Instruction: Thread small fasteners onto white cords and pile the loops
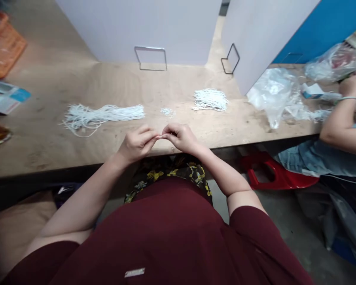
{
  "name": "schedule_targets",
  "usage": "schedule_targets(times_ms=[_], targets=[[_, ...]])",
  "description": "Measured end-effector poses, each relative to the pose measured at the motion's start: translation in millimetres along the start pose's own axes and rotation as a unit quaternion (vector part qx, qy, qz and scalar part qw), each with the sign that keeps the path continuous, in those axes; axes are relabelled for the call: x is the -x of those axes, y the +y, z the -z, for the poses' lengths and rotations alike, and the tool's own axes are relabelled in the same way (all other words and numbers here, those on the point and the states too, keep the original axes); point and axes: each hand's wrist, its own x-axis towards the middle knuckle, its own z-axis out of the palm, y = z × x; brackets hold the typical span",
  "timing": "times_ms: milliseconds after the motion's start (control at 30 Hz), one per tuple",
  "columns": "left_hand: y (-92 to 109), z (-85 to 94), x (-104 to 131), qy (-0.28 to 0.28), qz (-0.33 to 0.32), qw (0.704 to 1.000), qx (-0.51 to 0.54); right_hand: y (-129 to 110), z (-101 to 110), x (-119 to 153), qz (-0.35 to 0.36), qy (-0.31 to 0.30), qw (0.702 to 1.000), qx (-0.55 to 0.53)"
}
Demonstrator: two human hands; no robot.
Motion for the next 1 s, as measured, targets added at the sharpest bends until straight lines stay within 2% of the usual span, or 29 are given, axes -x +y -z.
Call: schedule_targets(times_ms=[100, 167, 200, 300, 333, 400, 467, 533, 600, 667, 733, 800, 867, 933, 1000], targets=[[-10, -16.9, 12, -0.043, -0.018, 0.998, -0.031, 9, 16, 10, 0.032, -0.062, 0.994, 0.079], [-26, -30.5, 23, -0.043, 0.034, 0.998, -0.030, 27, 43, 8, 0.051, -0.055, 0.986, 0.150], [-35, -36.9, 29, -0.030, 0.075, 0.996, -0.033, 40, 62, 3, 0.054, -0.024, 0.980, 0.188], [-57, -50.8, 43, 0.010, 0.174, 0.983, -0.050, 90, 128, -28, 0.018, 0.127, 0.949, 0.288], [-62, -53.6, 47, 0.011, 0.185, 0.981, -0.053, 109, 146, -40, -0.002, 0.153, 0.937, 0.314], [-65, -57.0, 50, 0.007, 0.186, 0.981, -0.047, 140, 164, -60, -0.052, 0.134, 0.920, 0.366], [-64, -59.0, 52, 0.010, 0.182, 0.983, -0.036, 159, 153, -72, -0.082, 0.099, 0.902, 0.413], [-61, -60.1, 53, 0.020, 0.182, 0.983, -0.018, 159, 118, -74, -0.072, 0.085, 0.895, 0.432], [-61, -58.5, 53, 0.041, 0.183, 0.982, -0.006, 146, 70, -70, -0.029, 0.063, 0.907, 0.415], [-70, -51.6, 52, 0.073, 0.195, 0.978, -0.016, 127, 26, -62, 0.019, 0.010, 0.923, 0.383], [-88, -39.2, 48, 0.107, 0.223, 0.968, -0.051, 111, -3, -54, 0.033, -0.019, 0.928, 0.370], [-113, -24.4, 42, 0.127, 0.258, 0.953, -0.095, 103, -16, -47, 0.009, -0.018, 0.925, 0.379], [-138, -12.0, 34, 0.118, 0.281, 0.944, -0.128, 102, -18, -42, -0.023, -0.013, 0.919, 0.393], [-158, -4.6, 27, 0.068, 0.284, 0.945, -0.148, 104, -15, -38, -0.035, -0.017, 0.916, 0.400], [-169, -1.5, 22, 0.005, 0.275, 0.948, -0.163, 104, -13, -34, -0.027, -0.023, 0.916, 0.400]])
